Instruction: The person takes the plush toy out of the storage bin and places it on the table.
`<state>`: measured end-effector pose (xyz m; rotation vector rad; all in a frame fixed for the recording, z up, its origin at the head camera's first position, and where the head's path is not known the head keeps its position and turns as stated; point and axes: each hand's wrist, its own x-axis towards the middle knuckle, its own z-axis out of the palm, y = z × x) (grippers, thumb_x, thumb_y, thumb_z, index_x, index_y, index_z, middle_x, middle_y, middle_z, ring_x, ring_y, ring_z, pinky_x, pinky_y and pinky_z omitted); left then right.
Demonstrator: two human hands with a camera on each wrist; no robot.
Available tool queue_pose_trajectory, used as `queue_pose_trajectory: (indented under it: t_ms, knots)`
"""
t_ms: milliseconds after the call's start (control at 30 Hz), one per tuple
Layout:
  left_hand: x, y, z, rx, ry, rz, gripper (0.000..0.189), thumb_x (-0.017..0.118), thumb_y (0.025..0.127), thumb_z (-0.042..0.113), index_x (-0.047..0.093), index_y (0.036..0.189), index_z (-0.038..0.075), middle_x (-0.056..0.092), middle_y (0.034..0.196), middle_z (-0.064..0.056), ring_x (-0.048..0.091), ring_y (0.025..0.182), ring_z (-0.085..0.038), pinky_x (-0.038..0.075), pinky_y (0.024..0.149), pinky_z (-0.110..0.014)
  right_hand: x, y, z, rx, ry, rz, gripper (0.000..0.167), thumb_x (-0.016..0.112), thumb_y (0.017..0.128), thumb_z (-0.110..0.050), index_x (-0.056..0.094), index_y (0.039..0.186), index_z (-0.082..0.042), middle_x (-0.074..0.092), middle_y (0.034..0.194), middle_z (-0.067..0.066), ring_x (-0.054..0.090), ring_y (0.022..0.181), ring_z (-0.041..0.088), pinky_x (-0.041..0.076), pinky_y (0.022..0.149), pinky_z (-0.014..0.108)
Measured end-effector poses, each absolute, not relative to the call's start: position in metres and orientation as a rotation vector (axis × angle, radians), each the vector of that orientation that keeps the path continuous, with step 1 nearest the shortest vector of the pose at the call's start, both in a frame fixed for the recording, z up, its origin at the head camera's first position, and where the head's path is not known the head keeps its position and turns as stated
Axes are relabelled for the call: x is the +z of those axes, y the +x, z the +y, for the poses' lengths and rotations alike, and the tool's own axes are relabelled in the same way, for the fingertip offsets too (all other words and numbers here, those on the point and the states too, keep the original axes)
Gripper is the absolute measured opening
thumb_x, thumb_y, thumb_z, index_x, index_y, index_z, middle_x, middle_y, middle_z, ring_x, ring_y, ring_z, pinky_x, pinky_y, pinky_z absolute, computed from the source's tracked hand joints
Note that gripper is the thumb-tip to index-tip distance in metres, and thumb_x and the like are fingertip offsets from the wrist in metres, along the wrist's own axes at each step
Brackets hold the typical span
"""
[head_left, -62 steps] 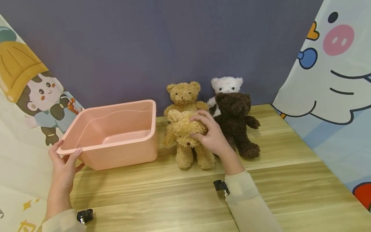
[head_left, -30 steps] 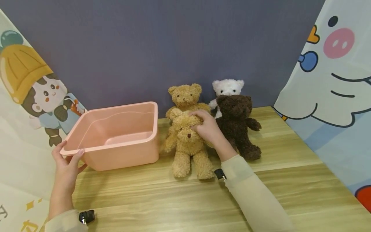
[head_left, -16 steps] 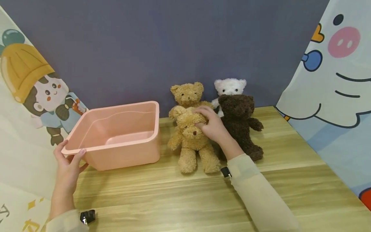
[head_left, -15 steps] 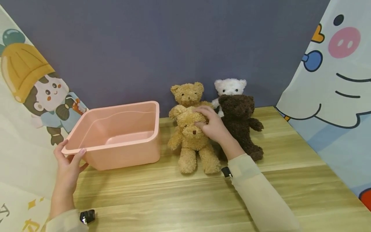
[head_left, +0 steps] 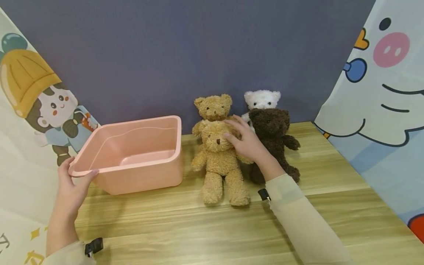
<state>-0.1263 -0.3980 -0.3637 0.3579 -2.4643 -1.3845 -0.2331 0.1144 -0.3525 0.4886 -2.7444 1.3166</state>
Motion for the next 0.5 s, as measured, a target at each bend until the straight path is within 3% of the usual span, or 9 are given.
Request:
queue_pose_trajectory:
  t_ms: [67, 133, 200, 267, 400, 500]
  knots:
    - [-0.349, -0.125, -0.390, -1.269, 0.378, -2.497, 0.088, 0.060, 0.105, 0.032, 0.006, 0.172, 0.012, 0.008, 0.177, -0.025, 0.012, 0.163, -0.046, 0.015, 0.131, -0.067, -0.346, -0.231, 0.118, 1.259, 0.489, -2.751, 0.057, 0.054, 0.112, -0.044, 0.040, 0.165, -0.029, 0.005, 0.181, -0.003, 0.008, 0.167, 0.040, 0.023, 0.126, 0.075]
    - [-0.330, -0.126, -0.378, -1.145, 0.397, -2.535, 0.087, 0.058, 0.105, 0.035, 0.009, 0.171, 0.007, 0.010, 0.176, -0.029, 0.015, 0.161, -0.053, 0.018, 0.127, -0.075, -0.340, -0.227, 0.123, 1.194, 0.485, -2.760, 0.057, 0.053, 0.112, -0.043, 0.040, 0.165, -0.028, 0.004, 0.181, -0.002, 0.007, 0.167, 0.041, 0.020, 0.126, 0.076]
    - [-0.310, -0.128, -0.361, -1.025, 0.372, -2.562, 0.084, 0.055, 0.107, 0.041, 0.014, 0.170, 0.005, 0.014, 0.174, -0.031, 0.015, 0.160, -0.055, 0.018, 0.125, -0.077, -0.333, -0.222, 0.128, 1.131, 0.479, -2.771, 0.057, 0.052, 0.112, -0.044, 0.039, 0.166, -0.027, 0.002, 0.182, 0.000, 0.005, 0.166, 0.043, 0.018, 0.125, 0.078]
    - [-0.293, -0.131, -0.341, -0.934, 0.269, -2.595, 0.081, 0.048, 0.110, 0.047, 0.016, 0.169, 0.003, 0.012, 0.173, -0.035, 0.008, 0.160, -0.057, 0.011, 0.126, -0.079, -0.327, -0.217, 0.133, 1.069, 0.469, -2.799, 0.059, 0.049, 0.113, -0.047, 0.037, 0.167, -0.029, -0.002, 0.182, -0.001, 0.001, 0.166, 0.045, 0.017, 0.124, 0.080]
    - [-0.267, -0.136, -0.291, -0.772, -0.006, -2.694, 0.081, 0.029, 0.112, 0.060, 0.018, 0.169, 0.003, 0.000, 0.175, -0.034, -0.009, 0.161, -0.058, -0.002, 0.124, -0.082, -0.320, -0.208, 0.142, 0.923, 0.429, -2.898, 0.064, 0.040, 0.111, -0.059, 0.025, 0.170, -0.036, -0.011, 0.181, -0.004, -0.008, 0.165, 0.048, 0.010, 0.123, 0.083]
    - [-0.252, -0.138, -0.251, -0.669, -0.124, -2.809, 0.085, 0.019, 0.109, 0.069, 0.014, 0.172, 0.013, -0.016, 0.176, -0.026, -0.023, 0.160, -0.054, -0.009, 0.121, -0.083, -0.316, -0.200, 0.147, 0.822, 0.386, -2.961, 0.068, 0.038, 0.111, -0.061, 0.016, 0.171, -0.038, -0.015, 0.180, -0.001, -0.011, 0.164, 0.051, 0.004, 0.122, 0.084]
